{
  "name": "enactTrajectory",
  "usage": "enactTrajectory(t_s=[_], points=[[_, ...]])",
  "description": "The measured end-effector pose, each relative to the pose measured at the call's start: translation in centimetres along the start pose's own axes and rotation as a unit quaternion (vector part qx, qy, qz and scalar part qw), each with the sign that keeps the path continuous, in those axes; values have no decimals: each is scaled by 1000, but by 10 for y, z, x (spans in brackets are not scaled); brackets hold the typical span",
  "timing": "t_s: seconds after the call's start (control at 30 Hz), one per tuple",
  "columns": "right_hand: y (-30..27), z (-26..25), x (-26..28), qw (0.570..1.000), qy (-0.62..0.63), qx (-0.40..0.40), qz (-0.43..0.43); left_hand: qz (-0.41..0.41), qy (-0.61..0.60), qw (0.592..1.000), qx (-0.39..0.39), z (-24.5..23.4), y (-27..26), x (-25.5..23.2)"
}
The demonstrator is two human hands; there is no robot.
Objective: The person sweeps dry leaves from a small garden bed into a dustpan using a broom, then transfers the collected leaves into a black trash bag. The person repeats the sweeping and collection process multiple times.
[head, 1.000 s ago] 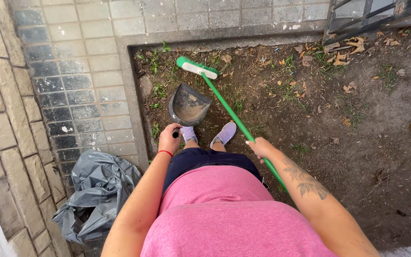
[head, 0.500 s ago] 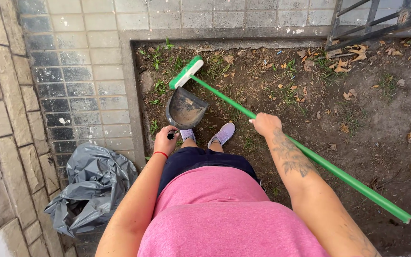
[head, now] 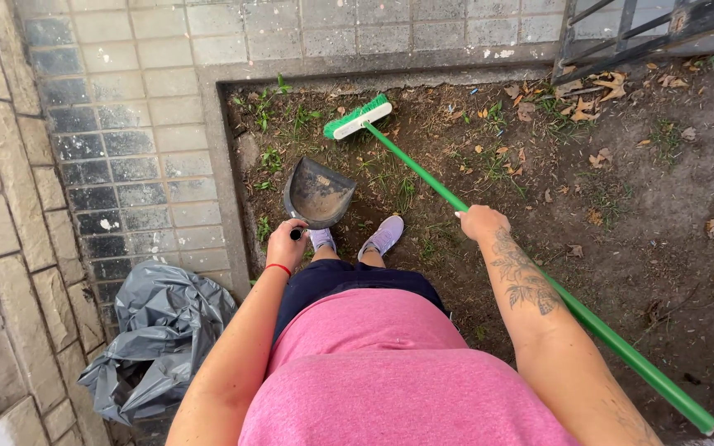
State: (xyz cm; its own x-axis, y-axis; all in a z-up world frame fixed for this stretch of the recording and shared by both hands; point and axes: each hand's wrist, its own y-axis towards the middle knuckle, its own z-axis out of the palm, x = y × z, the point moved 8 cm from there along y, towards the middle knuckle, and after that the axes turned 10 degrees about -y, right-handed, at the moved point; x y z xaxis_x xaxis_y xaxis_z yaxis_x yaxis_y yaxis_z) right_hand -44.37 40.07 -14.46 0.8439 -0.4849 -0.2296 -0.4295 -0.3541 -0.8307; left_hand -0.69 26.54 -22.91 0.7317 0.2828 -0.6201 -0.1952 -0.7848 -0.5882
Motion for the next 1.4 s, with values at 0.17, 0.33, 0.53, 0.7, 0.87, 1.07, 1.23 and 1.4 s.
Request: enactTrajectory(t_s=[0.17, 0.33, 0.53, 0.7, 0.87, 1.07, 1.23, 1.4], points=[[-21, 5, -19, 999, 46, 22, 17, 8, -4, 1000, 3, 3, 4, -9], [-60, -13, -38, 996, 81, 16, 41, 29, -35, 999, 6, 6, 5, -17], [-60, 8, -48, 992, 92, 52, 70, 56, -57, 997, 10, 13, 8, -25], [15, 23, -21, 975, 221, 27, 16, 40, -39, 998, 4, 13, 7, -24], [38, 30, -6, 964, 258, 66, 20, 40, -25, 999, 0, 9, -3, -15], [30, 58, -1, 944, 309, 116, 2, 29, 0, 1000, 11, 7, -8, -7], [12, 56, 5, 932, 325, 159, -16, 21, 8, 1000, 2, 11, 4, -5], [-16, 57, -7, 928, 329, 172, -27, 22, -1, 1000, 0, 14, 11, 0]])
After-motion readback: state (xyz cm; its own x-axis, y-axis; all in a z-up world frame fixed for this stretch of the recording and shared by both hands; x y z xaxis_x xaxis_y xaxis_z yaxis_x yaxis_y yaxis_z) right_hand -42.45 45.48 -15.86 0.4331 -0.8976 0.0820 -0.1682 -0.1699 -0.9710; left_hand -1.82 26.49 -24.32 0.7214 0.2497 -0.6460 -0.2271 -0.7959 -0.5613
